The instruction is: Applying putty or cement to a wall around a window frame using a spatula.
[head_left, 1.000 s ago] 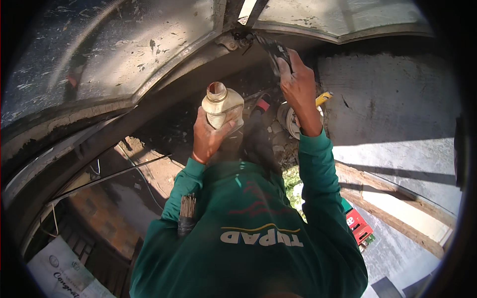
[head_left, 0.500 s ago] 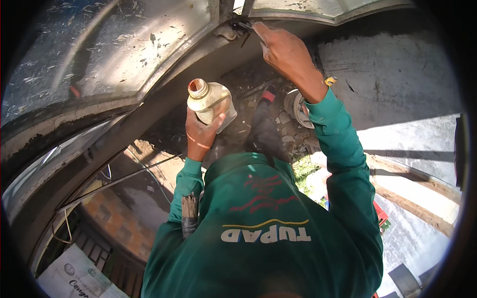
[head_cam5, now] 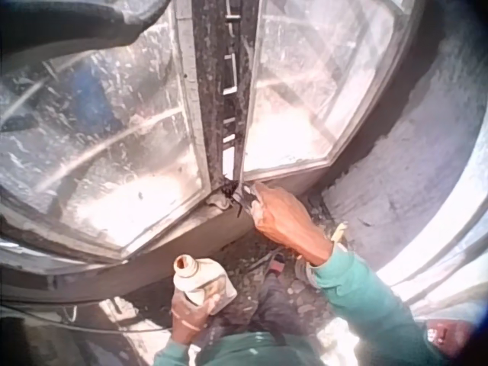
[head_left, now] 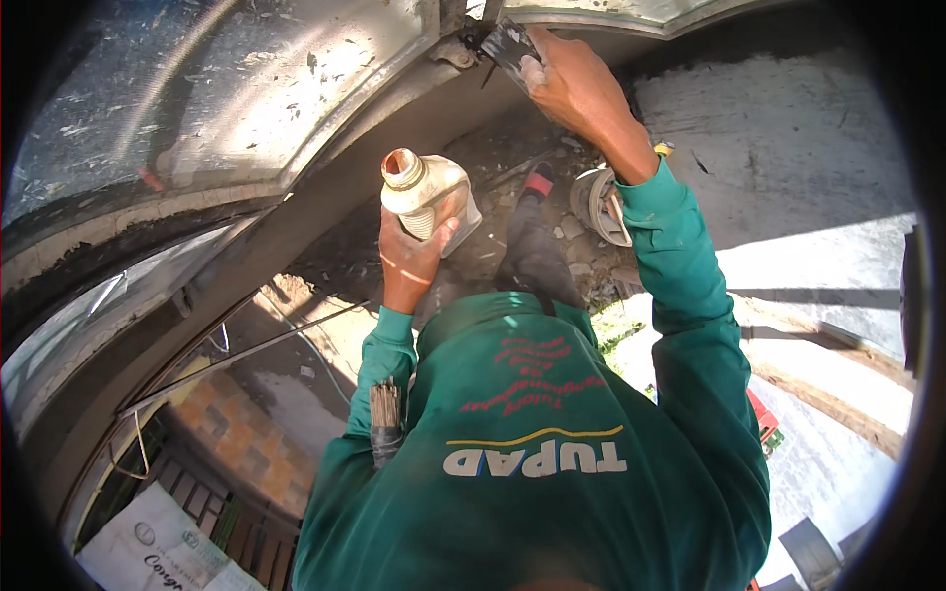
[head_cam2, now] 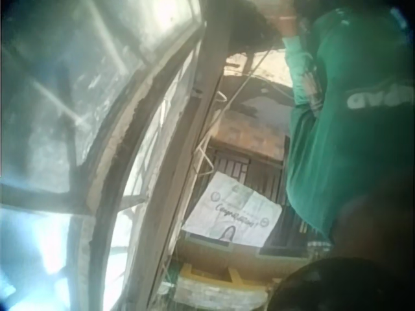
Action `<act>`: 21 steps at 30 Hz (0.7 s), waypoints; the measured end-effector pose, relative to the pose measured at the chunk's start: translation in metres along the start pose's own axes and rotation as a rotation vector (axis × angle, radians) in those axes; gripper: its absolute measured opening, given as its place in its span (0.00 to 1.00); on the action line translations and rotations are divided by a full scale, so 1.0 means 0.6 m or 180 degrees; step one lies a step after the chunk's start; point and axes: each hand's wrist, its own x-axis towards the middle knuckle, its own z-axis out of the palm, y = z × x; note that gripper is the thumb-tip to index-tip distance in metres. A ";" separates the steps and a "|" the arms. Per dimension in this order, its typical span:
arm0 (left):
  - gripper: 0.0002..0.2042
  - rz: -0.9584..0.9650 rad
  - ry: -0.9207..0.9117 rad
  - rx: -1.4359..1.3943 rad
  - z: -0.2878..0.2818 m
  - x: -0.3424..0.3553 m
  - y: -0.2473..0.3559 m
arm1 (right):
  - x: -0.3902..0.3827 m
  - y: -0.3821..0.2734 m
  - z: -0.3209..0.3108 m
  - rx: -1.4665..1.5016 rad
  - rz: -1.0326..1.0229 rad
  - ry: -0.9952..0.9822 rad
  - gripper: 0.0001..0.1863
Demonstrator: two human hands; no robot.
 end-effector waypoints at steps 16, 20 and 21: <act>0.30 -0.0194 -0.0322 0.0811 -0.047 -0.011 0.032 | -0.069 -0.008 0.237 0.3821 0.2013 0.2035 0.15; 0.29 -0.0210 -0.0362 0.0902 -0.067 -0.019 0.032 | -0.068 -0.015 0.247 0.4008 0.1969 0.2313 0.15; 0.29 -0.0210 -0.0388 0.0946 -0.071 -0.019 0.031 | -0.069 -0.015 0.247 0.4083 0.1956 0.2404 0.14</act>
